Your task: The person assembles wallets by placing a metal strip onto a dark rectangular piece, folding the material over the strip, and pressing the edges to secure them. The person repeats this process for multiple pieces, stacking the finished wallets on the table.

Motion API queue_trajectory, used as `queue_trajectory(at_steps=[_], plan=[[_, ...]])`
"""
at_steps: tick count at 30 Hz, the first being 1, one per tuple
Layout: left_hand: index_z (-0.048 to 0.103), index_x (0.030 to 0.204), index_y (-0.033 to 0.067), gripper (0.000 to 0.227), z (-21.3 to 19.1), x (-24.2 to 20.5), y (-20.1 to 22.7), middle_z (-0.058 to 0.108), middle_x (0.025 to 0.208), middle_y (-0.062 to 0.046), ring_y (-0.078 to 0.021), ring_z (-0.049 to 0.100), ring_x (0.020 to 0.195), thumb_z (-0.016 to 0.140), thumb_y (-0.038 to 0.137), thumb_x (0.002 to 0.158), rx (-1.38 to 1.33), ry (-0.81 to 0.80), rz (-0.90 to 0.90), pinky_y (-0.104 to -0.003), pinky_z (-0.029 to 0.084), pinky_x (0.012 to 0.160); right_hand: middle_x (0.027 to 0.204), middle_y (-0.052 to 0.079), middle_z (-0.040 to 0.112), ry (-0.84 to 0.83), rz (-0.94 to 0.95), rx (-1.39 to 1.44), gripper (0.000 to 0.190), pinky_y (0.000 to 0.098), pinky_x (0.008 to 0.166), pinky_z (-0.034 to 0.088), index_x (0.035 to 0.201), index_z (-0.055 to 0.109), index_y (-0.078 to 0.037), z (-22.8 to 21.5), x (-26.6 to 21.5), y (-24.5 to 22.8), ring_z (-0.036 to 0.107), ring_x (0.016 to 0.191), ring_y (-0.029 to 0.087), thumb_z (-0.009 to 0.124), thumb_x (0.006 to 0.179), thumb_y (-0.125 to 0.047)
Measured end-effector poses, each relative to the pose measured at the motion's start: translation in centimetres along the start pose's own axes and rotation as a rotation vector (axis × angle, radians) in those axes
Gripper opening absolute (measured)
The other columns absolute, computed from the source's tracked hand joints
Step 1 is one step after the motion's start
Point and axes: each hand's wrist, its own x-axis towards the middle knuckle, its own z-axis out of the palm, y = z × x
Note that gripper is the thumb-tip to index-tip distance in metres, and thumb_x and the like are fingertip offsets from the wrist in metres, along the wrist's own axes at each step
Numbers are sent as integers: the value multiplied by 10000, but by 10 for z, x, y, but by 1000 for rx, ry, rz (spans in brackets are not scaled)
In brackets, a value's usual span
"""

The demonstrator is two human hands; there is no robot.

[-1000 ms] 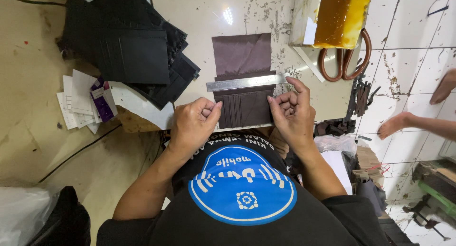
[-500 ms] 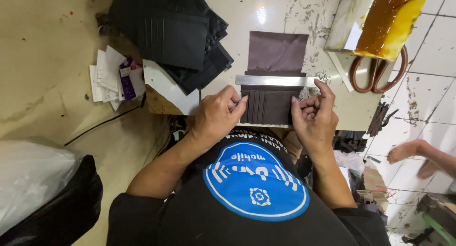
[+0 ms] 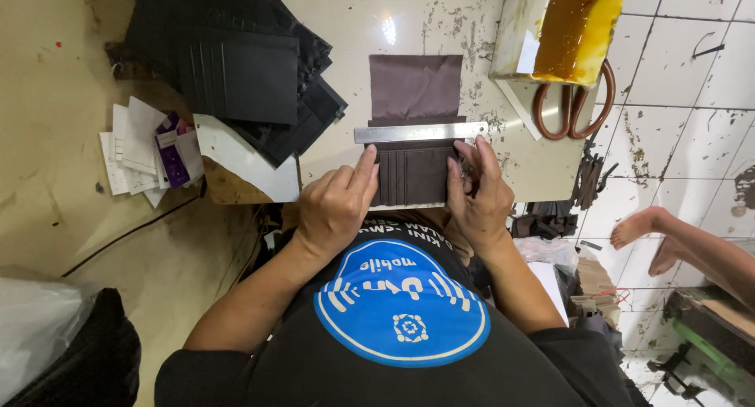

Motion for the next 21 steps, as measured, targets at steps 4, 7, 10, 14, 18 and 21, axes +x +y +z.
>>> queue_trajectory(at_steps=[4, 7, 10, 14, 18, 21], plan=[[773, 1175, 67, 275, -1, 0, 0, 531, 584, -16, -163, 564, 478, 762, 149, 913, 36, -1, 19, -269, 477, 423, 1087, 160, 803, 9, -57, -60, 529, 300, 572, 550, 1422, 503, 110, 0, 4, -4, 721, 643, 223, 723, 947, 36], [768, 1189, 64, 287, 0, 0, -1, 522, 583, -10, -156, 554, 476, 759, 158, 918, 27, -4, 23, -260, 476, 436, 1100, 153, 804, 14, -68, -82, 536, 291, 578, 545, 1432, 499, 107, 0, 2, -2, 696, 628, 221, 728, 957, 16], [764, 1201, 55, 298, 0, 1, -1, 526, 586, -20, -170, 560, 480, 760, 153, 918, 15, -4, 26, -272, 476, 435, 1101, 163, 802, 12, -63, -62, 544, 306, 566, 543, 1435, 492, 113, 1, 1, 0, 697, 634, 230, 727, 951, 36], [767, 1193, 51, 286, -1, 2, -1, 530, 583, -20, -170, 565, 480, 754, 148, 925, 0, -10, 15, -270, 478, 436, 1135, 170, 794, -6, -76, -83, 510, 312, 680, 592, 1438, 497, 121, 2, 2, 0, 764, 803, 261, 666, 960, 68], [762, 1201, 50, 283, -3, 3, -3, 579, 587, -37, -180, 602, 483, 744, 151, 938, -60, -57, -23, -275, 504, 445, 1118, 217, 782, -86, -87, -67, 498, 372, 717, 614, 1425, 509, 145, -5, 2, 4, 770, 853, 333, 584, 933, 140], [761, 1195, 48, 268, -8, 5, -5, 622, 601, -50, -201, 645, 499, 738, 146, 946, -178, -98, -84, -295, 517, 455, 1080, 277, 764, -140, -56, 75, 523, 401, 722, 611, 1471, 428, 175, -4, 9, 23, 749, 807, 366, 492, 953, 171]])
